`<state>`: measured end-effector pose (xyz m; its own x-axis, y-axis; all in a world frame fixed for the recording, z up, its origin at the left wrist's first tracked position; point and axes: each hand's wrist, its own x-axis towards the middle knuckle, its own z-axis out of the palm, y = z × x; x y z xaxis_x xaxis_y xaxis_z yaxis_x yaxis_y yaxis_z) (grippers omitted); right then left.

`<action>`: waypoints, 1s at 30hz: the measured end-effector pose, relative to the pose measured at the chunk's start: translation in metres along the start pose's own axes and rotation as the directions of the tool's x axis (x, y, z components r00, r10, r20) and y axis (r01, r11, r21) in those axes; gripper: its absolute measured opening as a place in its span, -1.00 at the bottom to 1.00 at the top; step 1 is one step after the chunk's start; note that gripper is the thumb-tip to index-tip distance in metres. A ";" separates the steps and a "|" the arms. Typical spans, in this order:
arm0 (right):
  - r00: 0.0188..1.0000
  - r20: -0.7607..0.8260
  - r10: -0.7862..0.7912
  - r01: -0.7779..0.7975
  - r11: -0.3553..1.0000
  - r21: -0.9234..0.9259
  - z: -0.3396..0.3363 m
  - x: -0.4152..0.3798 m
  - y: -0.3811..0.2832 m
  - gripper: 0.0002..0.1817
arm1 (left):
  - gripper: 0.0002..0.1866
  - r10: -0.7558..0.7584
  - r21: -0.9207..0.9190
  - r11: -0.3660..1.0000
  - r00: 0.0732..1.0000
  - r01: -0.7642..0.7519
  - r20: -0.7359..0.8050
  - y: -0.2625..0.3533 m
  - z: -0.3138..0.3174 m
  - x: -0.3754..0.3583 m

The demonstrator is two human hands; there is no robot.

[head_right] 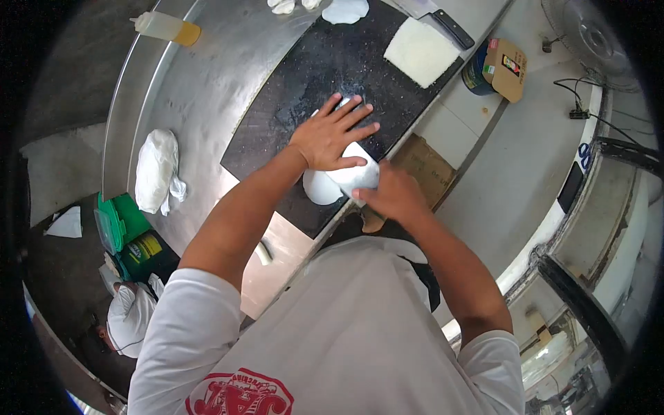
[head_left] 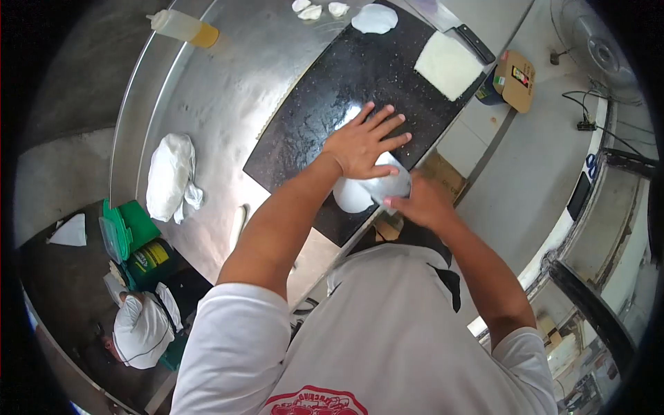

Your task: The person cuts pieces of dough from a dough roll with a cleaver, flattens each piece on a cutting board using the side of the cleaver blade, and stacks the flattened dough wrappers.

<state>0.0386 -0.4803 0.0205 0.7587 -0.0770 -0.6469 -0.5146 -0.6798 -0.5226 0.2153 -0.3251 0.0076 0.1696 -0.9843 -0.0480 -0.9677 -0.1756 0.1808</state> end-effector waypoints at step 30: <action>0.994 0.025 -0.110 0.109 0.993 0.042 -0.028 -0.002 0.008 -0.27 | -0.21 -0.175 -0.067 0.983 0.978 0.168 -0.113 0.015 0.011 0.006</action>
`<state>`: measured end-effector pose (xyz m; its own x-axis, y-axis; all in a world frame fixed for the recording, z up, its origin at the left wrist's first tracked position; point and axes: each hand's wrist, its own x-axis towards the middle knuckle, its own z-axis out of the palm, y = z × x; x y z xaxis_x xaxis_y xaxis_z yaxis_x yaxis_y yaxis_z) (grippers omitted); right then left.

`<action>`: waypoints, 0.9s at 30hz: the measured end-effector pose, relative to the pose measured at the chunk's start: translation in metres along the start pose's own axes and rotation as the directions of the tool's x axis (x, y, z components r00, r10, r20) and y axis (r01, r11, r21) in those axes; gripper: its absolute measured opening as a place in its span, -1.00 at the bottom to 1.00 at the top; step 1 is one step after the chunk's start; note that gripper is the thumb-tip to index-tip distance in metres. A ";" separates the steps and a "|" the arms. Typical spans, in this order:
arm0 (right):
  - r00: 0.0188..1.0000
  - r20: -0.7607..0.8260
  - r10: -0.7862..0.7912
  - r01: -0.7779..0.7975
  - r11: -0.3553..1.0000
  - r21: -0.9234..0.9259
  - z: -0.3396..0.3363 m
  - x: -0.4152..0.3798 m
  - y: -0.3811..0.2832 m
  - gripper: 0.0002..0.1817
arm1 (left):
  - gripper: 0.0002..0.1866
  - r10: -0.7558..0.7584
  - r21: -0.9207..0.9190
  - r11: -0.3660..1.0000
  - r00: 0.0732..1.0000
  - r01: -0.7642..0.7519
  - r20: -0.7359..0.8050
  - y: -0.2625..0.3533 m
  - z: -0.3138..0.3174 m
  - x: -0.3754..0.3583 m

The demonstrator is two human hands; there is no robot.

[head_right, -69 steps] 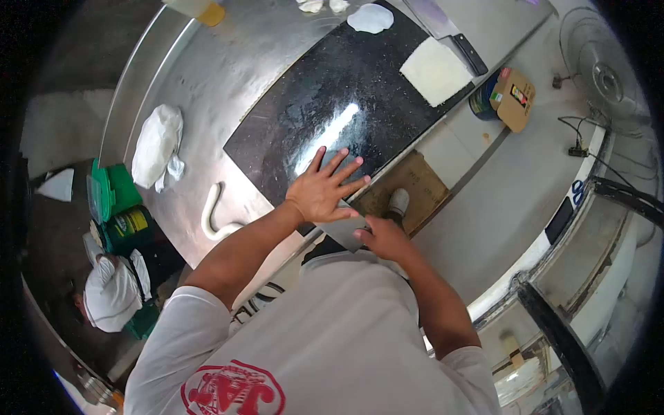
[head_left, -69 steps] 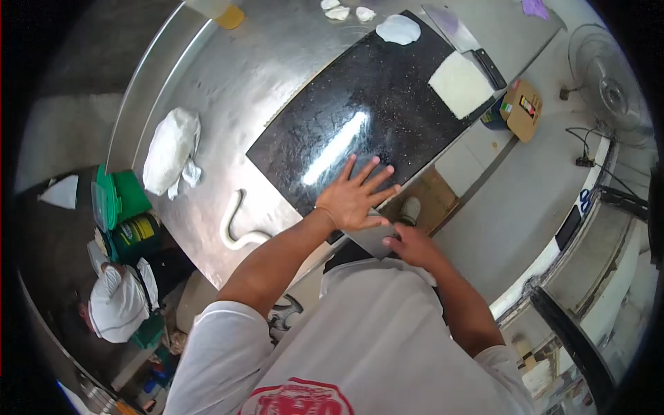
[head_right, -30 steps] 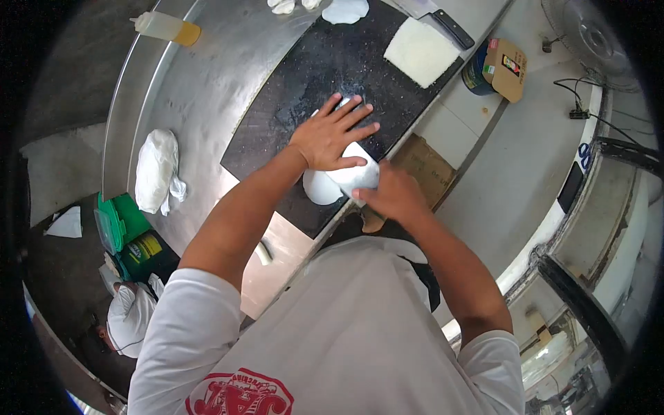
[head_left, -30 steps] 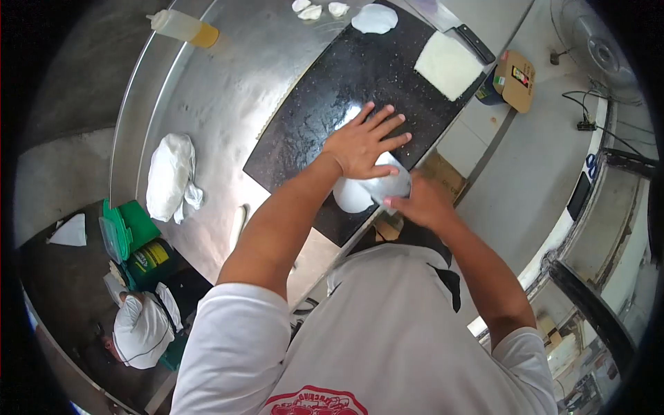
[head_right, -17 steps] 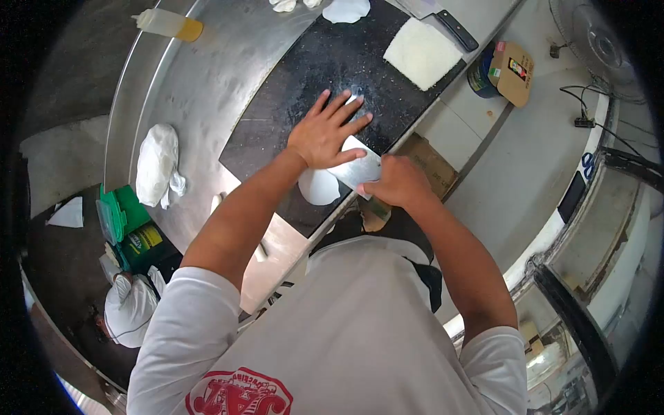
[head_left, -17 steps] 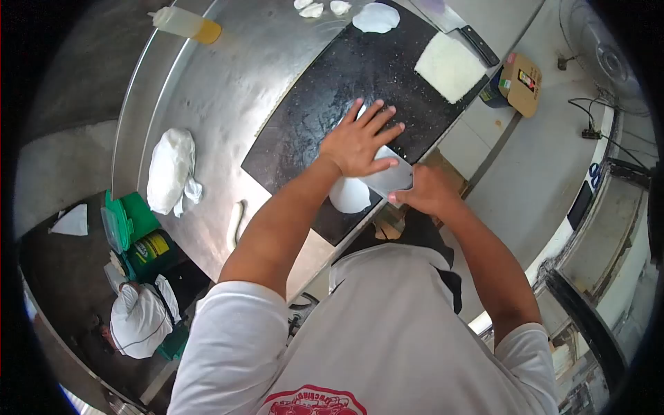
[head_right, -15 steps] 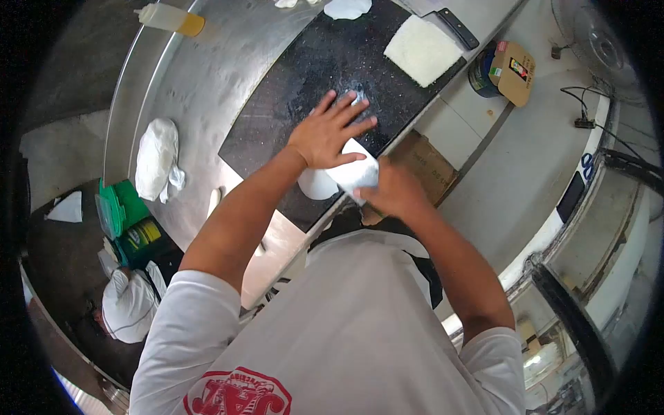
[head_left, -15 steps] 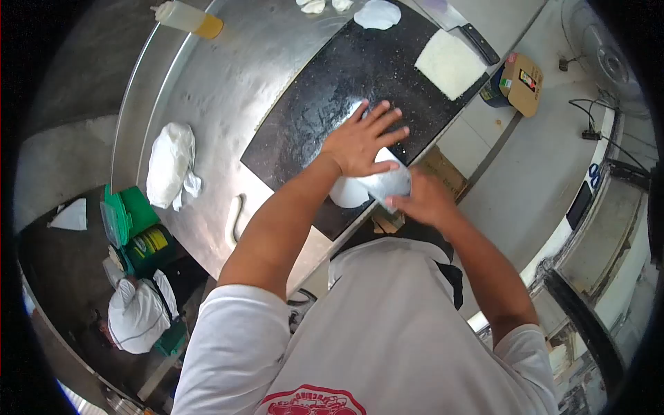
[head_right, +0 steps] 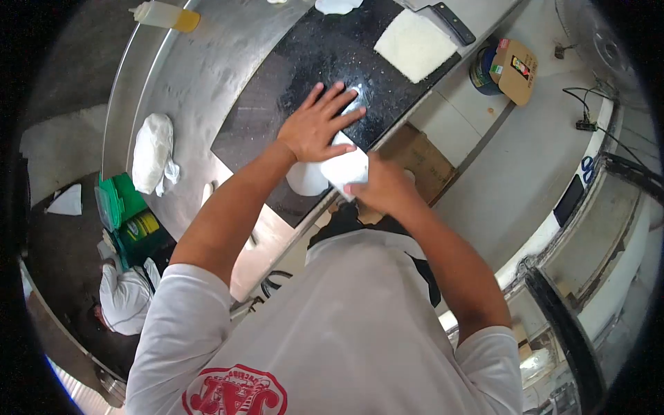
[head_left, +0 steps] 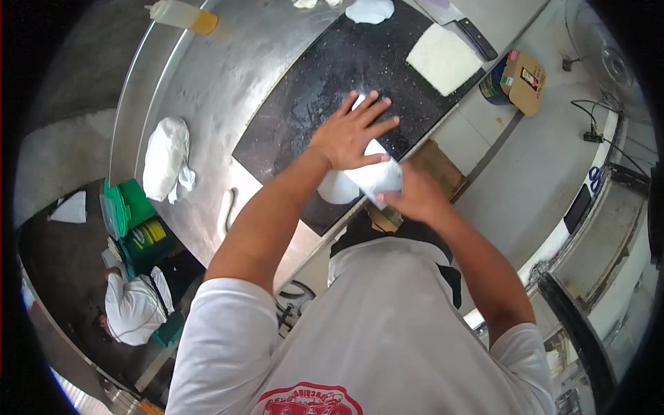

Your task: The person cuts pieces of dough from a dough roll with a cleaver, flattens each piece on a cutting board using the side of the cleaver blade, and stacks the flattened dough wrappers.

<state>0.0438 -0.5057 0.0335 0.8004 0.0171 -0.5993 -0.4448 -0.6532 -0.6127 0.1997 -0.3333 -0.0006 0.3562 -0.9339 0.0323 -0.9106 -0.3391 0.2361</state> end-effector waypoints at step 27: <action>0.985 -0.156 0.068 -0.071 0.997 -0.015 -0.002 -0.005 0.006 -0.17 | -0.15 0.104 0.040 0.994 0.985 -0.099 -0.135 0.002 0.007 0.020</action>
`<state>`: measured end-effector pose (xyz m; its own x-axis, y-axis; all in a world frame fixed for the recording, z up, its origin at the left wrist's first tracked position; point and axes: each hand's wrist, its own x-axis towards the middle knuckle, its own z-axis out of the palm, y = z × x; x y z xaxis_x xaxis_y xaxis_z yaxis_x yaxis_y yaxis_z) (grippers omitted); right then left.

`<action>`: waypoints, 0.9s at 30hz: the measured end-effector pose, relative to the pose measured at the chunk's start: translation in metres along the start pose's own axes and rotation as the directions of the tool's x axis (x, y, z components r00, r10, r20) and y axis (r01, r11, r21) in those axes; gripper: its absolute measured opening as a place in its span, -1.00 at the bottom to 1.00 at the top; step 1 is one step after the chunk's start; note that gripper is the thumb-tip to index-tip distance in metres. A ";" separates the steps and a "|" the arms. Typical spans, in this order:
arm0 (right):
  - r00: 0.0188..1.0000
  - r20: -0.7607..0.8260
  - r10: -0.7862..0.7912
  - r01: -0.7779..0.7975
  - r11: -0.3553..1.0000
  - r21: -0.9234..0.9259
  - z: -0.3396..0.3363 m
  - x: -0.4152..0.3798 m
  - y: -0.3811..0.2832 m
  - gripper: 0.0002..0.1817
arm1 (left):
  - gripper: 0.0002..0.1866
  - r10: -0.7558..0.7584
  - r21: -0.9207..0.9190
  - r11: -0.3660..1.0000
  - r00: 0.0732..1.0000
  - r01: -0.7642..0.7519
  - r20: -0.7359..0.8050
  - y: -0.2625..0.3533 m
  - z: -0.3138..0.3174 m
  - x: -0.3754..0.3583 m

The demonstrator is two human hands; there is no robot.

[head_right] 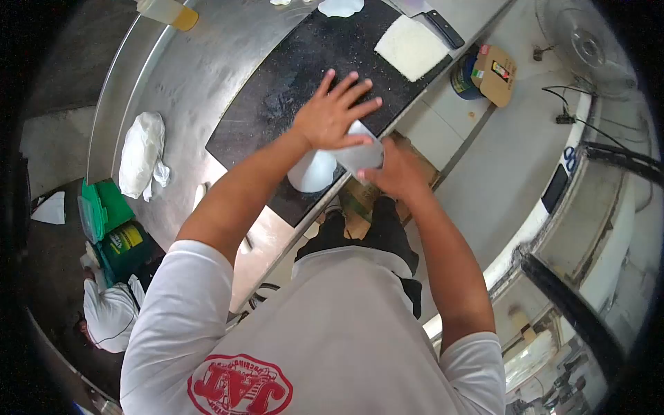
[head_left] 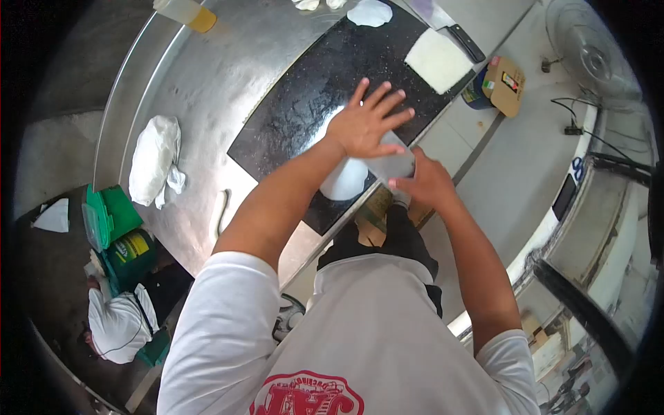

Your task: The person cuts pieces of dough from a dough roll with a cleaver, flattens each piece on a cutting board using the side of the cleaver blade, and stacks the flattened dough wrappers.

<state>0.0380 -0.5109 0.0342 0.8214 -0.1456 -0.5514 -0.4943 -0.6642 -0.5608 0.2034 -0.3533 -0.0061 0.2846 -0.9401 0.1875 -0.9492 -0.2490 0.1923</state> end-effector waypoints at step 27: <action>0.986 -0.108 -0.129 0.155 0.944 0.291 0.097 -0.043 -0.030 -0.51 | -0.60 -0.452 -0.306 0.869 0.877 0.390 -0.165 0.051 -0.046 -0.134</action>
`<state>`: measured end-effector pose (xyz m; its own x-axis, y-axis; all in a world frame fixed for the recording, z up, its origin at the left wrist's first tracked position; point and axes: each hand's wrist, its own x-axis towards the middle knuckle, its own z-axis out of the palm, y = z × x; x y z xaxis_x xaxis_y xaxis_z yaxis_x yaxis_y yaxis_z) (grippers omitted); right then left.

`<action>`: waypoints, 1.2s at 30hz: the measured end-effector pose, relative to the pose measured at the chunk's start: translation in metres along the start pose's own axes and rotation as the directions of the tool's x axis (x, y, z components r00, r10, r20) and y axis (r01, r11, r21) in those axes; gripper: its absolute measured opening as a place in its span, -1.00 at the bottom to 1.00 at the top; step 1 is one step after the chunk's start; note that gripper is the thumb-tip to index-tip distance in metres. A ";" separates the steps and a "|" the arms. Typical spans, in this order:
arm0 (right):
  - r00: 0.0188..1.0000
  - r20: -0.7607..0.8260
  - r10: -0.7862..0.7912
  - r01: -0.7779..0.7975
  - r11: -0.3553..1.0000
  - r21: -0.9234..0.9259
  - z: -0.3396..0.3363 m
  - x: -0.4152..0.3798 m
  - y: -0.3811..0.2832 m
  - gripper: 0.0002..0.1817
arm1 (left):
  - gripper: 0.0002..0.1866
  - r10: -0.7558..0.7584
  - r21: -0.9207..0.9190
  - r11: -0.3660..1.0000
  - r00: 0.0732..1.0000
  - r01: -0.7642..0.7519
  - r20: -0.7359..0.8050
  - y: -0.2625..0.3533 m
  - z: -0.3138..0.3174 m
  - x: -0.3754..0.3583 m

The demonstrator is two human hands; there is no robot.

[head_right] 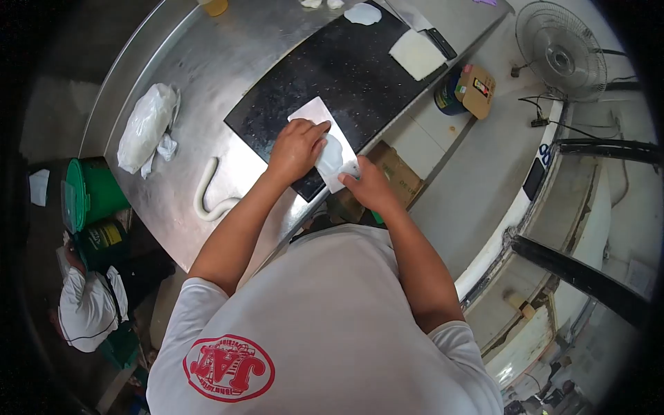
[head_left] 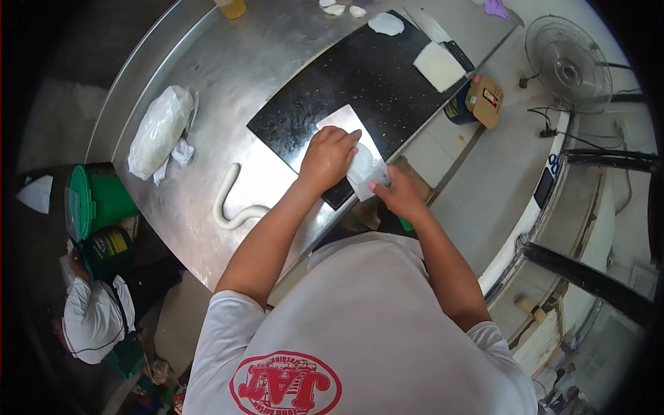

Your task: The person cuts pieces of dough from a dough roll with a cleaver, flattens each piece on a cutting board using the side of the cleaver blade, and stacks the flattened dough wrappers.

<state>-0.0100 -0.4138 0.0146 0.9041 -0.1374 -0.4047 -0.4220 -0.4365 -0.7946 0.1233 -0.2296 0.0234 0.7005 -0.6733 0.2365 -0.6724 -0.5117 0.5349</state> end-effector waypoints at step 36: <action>0.982 -0.041 0.182 -0.090 0.654 0.751 -0.197 0.138 0.080 -0.78 | -0.75 -0.783 -0.462 0.565 0.621 0.683 -0.040 0.083 0.056 -0.029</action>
<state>0.0938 -0.6430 -0.0157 0.8141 -0.2509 -0.5238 -0.4083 0.3942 -0.8234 0.0334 -0.2825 0.0153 0.9710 0.0044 -0.2392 0.2089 -0.5031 0.8386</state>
